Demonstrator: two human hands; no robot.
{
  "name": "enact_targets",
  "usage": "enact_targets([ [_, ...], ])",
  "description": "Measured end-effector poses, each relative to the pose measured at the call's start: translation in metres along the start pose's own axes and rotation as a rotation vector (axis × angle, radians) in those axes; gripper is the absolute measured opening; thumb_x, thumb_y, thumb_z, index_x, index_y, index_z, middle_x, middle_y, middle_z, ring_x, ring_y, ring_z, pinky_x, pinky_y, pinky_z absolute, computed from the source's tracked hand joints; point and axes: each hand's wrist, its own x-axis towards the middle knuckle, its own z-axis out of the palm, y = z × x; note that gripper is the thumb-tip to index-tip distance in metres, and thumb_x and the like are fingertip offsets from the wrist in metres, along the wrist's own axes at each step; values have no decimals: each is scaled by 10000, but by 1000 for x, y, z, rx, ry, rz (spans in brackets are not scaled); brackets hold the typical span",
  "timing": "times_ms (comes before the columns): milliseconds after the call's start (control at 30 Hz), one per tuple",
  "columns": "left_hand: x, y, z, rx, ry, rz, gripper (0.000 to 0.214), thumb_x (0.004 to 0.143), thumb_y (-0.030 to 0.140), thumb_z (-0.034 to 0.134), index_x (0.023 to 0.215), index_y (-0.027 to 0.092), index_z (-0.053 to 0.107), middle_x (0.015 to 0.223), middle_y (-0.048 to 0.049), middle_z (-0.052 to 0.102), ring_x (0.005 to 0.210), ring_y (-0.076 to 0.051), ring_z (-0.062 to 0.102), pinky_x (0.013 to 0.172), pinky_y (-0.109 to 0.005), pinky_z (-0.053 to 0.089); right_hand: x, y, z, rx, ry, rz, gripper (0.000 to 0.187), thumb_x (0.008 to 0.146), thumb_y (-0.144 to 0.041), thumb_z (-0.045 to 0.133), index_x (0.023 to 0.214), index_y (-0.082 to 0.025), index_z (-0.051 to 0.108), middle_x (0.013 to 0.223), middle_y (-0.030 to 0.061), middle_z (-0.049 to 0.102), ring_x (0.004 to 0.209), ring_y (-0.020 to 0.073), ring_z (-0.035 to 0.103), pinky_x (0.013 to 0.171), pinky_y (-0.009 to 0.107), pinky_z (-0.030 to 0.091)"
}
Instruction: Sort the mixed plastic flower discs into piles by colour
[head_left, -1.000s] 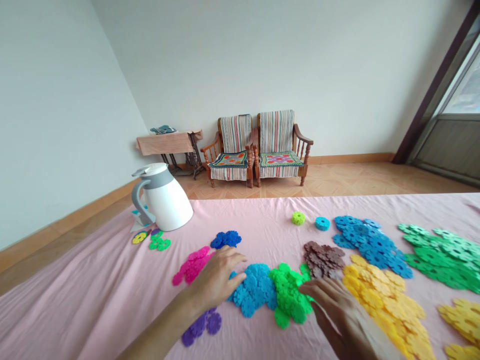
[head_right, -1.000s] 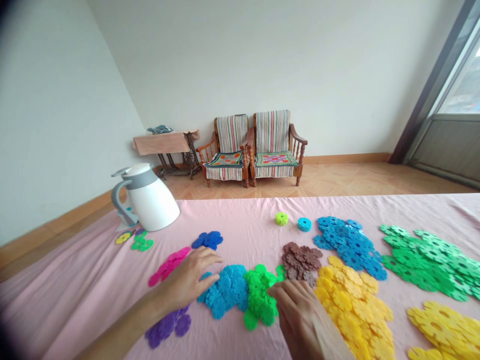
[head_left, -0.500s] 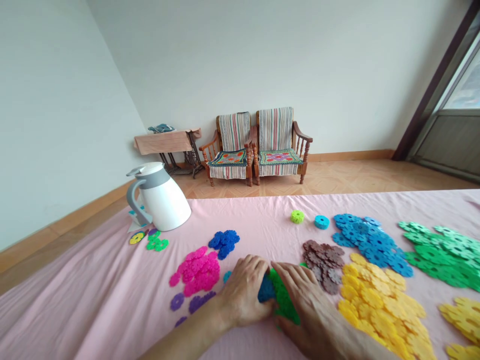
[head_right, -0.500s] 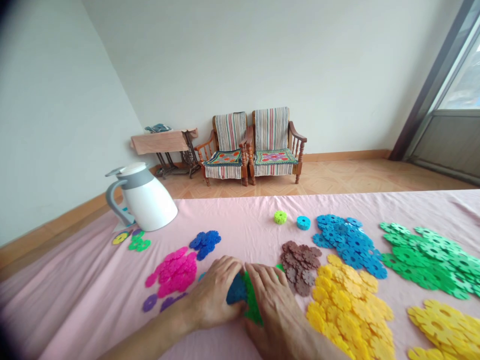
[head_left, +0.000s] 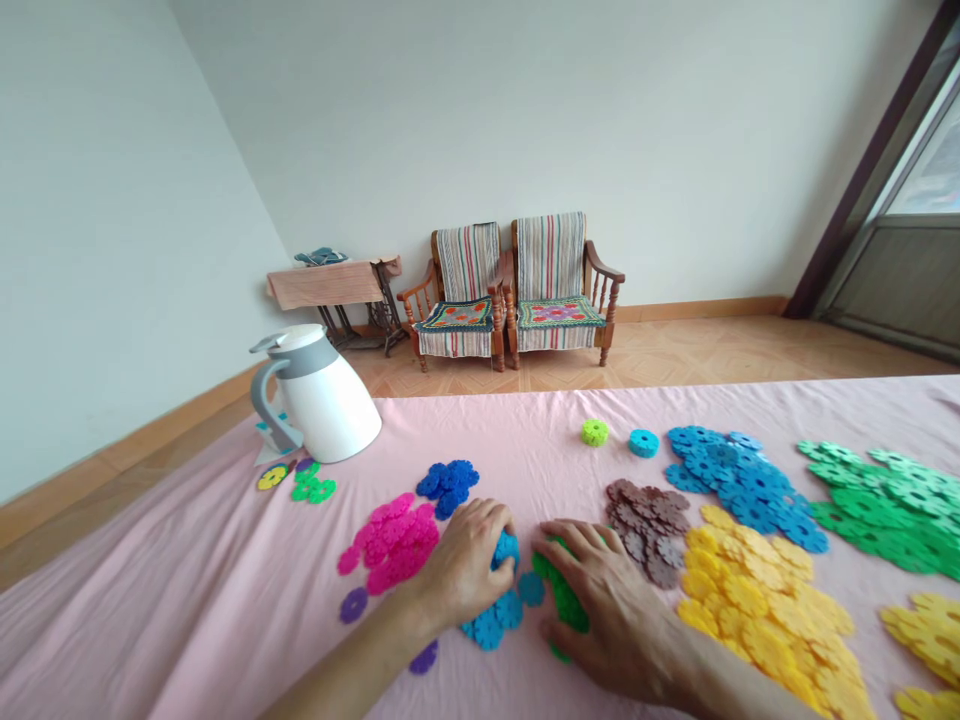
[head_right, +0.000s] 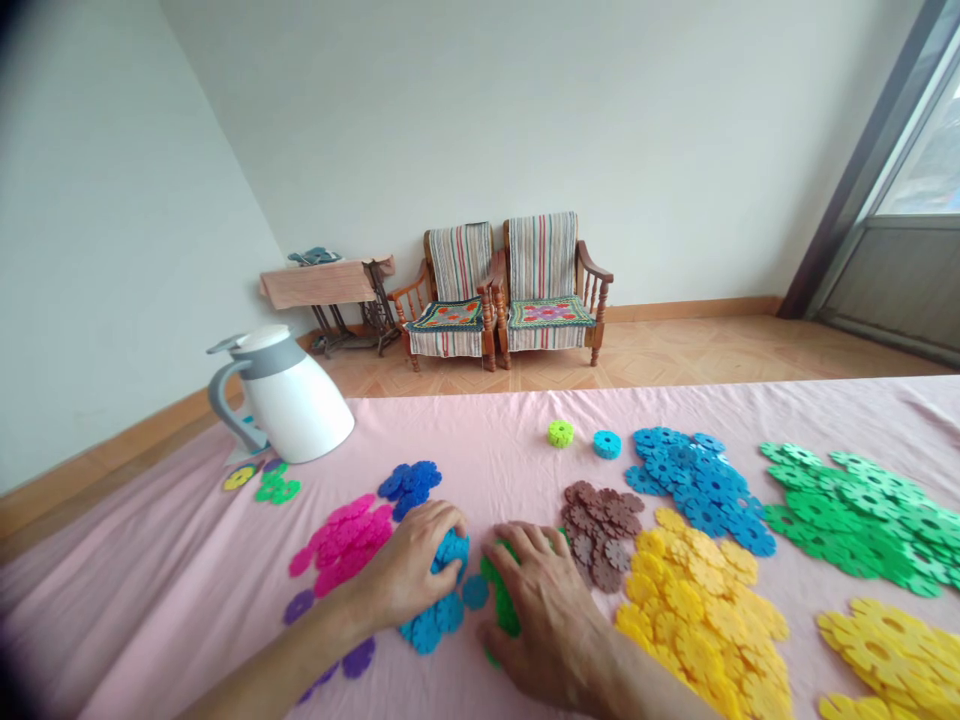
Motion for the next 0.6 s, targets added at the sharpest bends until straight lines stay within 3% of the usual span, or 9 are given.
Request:
enact_targets([
  [300, 0, -7, -8, -34, 36, -24, 203, 726, 136, 539, 915, 203, 571, 943, -31, 623, 947, -203, 543, 856, -338, 394, -13, -6, -1, -32, -31, 70, 374, 752, -285, 560, 1118, -213, 571, 1161, 98, 555, 1063, 271, 477, 944, 467, 354],
  [467, -10, -17, -29, -72, 127, -72, 197, 786, 187, 538, 975, 210, 590, 1027, -41, 627, 1030, -204, 542, 918, -341, 399, -19, -6, 3, -34, 0, 53, 327, 772, -272, 552, 1094, -218, 569, 1106, 96, 564, 1011, 265, 492, 906, 478, 385],
  [600, -25, -23, -48, -89, 172, -113, 165, 809, 201, 518, 949, 208, 606, 987, -40, 636, 983, -189, 576, 887, -314, 429, -22, -3, 8, -62, 33, 21, 274, 783, -253, 548, 1055, -226, 574, 1087, 85, 566, 1000, 252, 500, 927, 484, 376],
])
